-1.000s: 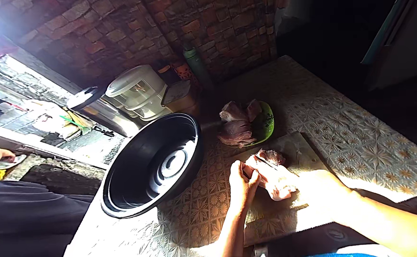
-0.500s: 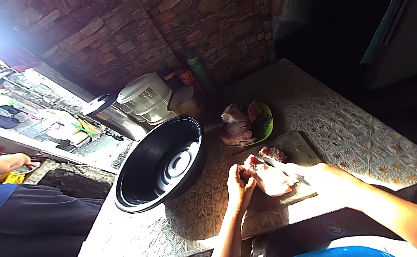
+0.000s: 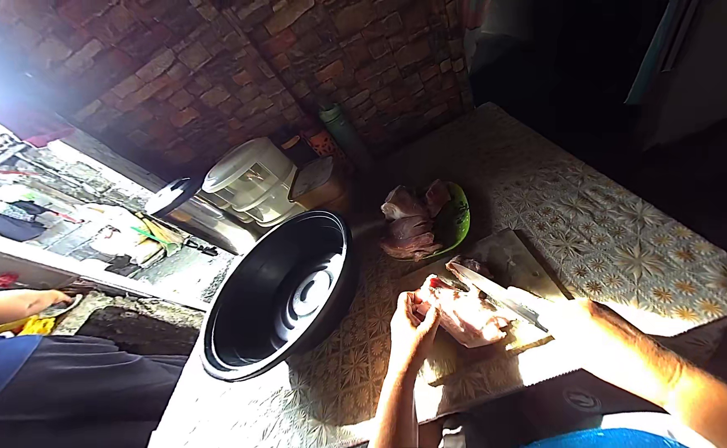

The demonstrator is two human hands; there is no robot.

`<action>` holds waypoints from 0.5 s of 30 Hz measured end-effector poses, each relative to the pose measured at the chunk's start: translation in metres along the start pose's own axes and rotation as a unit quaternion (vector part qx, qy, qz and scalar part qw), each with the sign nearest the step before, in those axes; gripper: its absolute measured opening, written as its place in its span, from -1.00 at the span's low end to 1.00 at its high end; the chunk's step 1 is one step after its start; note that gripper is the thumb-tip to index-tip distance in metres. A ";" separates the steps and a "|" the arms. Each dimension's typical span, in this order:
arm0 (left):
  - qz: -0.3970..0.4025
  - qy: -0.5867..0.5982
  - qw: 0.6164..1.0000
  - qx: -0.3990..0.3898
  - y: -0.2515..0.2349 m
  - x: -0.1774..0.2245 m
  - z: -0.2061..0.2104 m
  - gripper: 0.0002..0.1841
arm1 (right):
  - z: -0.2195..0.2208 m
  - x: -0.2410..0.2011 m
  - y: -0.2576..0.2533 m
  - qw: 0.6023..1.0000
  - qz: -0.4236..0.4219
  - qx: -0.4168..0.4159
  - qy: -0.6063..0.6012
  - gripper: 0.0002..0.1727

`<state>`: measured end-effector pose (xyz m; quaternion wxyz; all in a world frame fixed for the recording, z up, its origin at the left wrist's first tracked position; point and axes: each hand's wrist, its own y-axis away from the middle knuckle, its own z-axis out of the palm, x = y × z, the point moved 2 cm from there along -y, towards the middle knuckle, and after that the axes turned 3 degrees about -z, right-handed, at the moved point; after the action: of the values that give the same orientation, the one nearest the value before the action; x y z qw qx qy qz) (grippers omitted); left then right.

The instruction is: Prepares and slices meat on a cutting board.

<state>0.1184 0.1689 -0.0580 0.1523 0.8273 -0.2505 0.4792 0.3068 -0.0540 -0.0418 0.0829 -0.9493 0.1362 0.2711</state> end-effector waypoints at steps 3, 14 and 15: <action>-0.018 -0.039 0.999 -0.004 -0.003 0.005 0.002 -0.60 | -0.008 -0.014 0.002 0.991 -0.067 0.082 0.083 -0.50; -0.029 -0.025 0.999 -0.027 -0.002 0.016 0.007 -0.53 | -0.026 -0.054 -0.062 0.947 0.045 -0.293 0.127 -0.18; -0.025 -0.011 0.999 -0.026 -0.001 0.018 0.009 -0.50 | -0.028 -0.064 -0.068 0.946 0.058 -0.299 0.115 -0.17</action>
<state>0.1329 0.1604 -0.0467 0.1829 0.8344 -0.2436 0.4594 0.2888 0.0177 0.0218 -0.2367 -0.9457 0.1127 0.1923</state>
